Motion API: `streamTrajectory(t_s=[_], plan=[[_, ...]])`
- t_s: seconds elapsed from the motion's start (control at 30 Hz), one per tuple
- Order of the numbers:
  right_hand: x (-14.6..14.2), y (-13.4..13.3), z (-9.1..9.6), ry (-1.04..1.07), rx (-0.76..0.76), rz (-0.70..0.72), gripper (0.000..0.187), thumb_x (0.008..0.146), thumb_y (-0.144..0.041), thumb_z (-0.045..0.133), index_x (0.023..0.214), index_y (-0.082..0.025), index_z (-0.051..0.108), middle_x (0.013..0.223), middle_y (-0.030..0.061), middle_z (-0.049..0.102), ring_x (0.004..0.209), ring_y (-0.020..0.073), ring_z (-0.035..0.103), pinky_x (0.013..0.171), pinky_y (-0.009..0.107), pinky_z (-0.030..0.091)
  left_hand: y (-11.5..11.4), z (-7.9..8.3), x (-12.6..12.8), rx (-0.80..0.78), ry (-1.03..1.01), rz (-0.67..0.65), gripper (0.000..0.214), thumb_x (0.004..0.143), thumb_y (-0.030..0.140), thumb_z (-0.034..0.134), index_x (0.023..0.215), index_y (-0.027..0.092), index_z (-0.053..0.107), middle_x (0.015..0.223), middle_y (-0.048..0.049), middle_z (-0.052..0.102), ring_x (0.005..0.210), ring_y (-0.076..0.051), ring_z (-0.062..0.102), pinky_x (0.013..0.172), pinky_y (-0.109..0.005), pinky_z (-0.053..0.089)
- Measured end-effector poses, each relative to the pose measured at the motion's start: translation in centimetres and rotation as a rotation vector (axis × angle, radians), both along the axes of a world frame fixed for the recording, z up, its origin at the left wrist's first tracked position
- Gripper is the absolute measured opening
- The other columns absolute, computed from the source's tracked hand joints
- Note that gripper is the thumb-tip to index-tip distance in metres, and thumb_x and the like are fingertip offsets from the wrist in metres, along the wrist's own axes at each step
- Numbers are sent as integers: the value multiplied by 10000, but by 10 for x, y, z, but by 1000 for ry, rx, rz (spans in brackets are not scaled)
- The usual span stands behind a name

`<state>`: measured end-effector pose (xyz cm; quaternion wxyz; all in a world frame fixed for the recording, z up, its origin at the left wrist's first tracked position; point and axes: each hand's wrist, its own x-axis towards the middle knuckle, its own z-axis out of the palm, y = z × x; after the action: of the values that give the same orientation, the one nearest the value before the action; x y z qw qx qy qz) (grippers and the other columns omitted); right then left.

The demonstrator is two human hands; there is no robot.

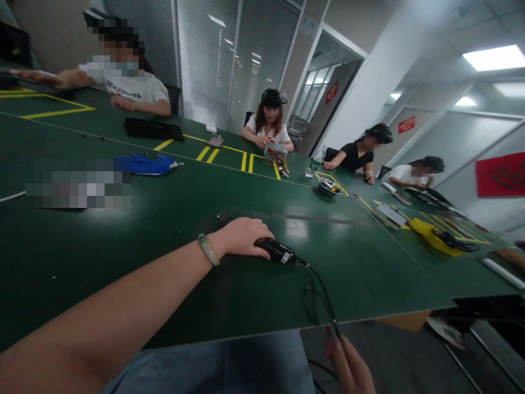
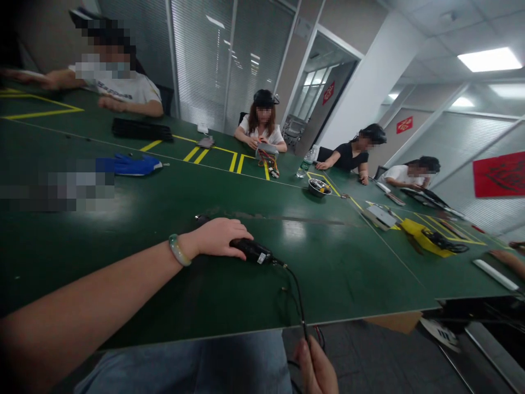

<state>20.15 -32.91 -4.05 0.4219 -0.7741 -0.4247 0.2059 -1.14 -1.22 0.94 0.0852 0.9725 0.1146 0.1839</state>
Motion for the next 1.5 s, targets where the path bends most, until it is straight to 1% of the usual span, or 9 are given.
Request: streamTrajectory(t_s=[0.17,0.33,0.4,0.5,0.63,0.77,0.97,1.27,1.5], plan=[[0,44,40,357,174,-36,457,805,-646,598,855,-194,643,681,30,536,568,138,476,475,220,392,7,-1,-1,12,16,96,487,865,625,523,1199,280,607,1052,-35,658,949,-197,599,779,-287,433],[-36,116,46,685,173,194,425,880,-602,532,899,-182,596,610,-42,377,482,78,308,431,190,251,23,-3,-13,70,18,251,487,877,621,505,1213,282,601,1041,-45,658,960,-214,597,801,-306,419],[-41,140,47,515,0,353,445,898,-605,491,904,-174,601,653,-17,470,521,92,395,468,203,305,28,-3,-17,99,26,313,497,877,622,502,1217,274,601,1018,-53,664,945,-219,601,813,-318,407],[-29,167,56,-97,-317,523,485,939,-583,426,790,-169,631,681,33,583,601,135,516,562,246,371,33,-3,-19,111,33,388,500,891,611,484,1220,254,604,1015,-66,668,943,-224,604,811,-325,400],[-4,192,76,-719,-430,374,574,958,-610,345,719,-176,634,737,103,643,706,215,596,648,309,382,33,-5,-16,95,12,402,467,942,543,429,1270,242,571,1112,-76,650,1002,-226,592,838,-335,403],[11,222,88,-824,-373,268,573,910,-680,390,825,-183,661,803,116,662,743,238,608,638,310,380,32,-9,-12,83,12,402,463,974,471,396,1370,249,484,1191,-86,620,1046,-220,582,864,-336,412],[12,274,74,-707,-493,656,444,814,-598,611,604,-210,668,601,41,605,574,170,542,567,276,343,33,-13,-10,83,-1,427,433,985,431,389,1367,248,482,1215,-80,611,1060,-225,581,882,-349,421],[22,280,48,-431,-203,783,362,922,-467,509,743,-191,661,679,-4,607,608,126,526,566,236,325,34,-13,-7,74,-3,408,534,919,556,478,1391,309,450,1197,-58,619,1039,-232,586,862,-340,418],[21,282,42,-238,138,683,297,917,-429,532,801,-178,640,715,-6,600,681,132,534,639,230,374,44,-11,-13,-52,44,400,465,916,457,535,1357,316,491,1159,-48,624,1050,-217,582,931,-340,415]])
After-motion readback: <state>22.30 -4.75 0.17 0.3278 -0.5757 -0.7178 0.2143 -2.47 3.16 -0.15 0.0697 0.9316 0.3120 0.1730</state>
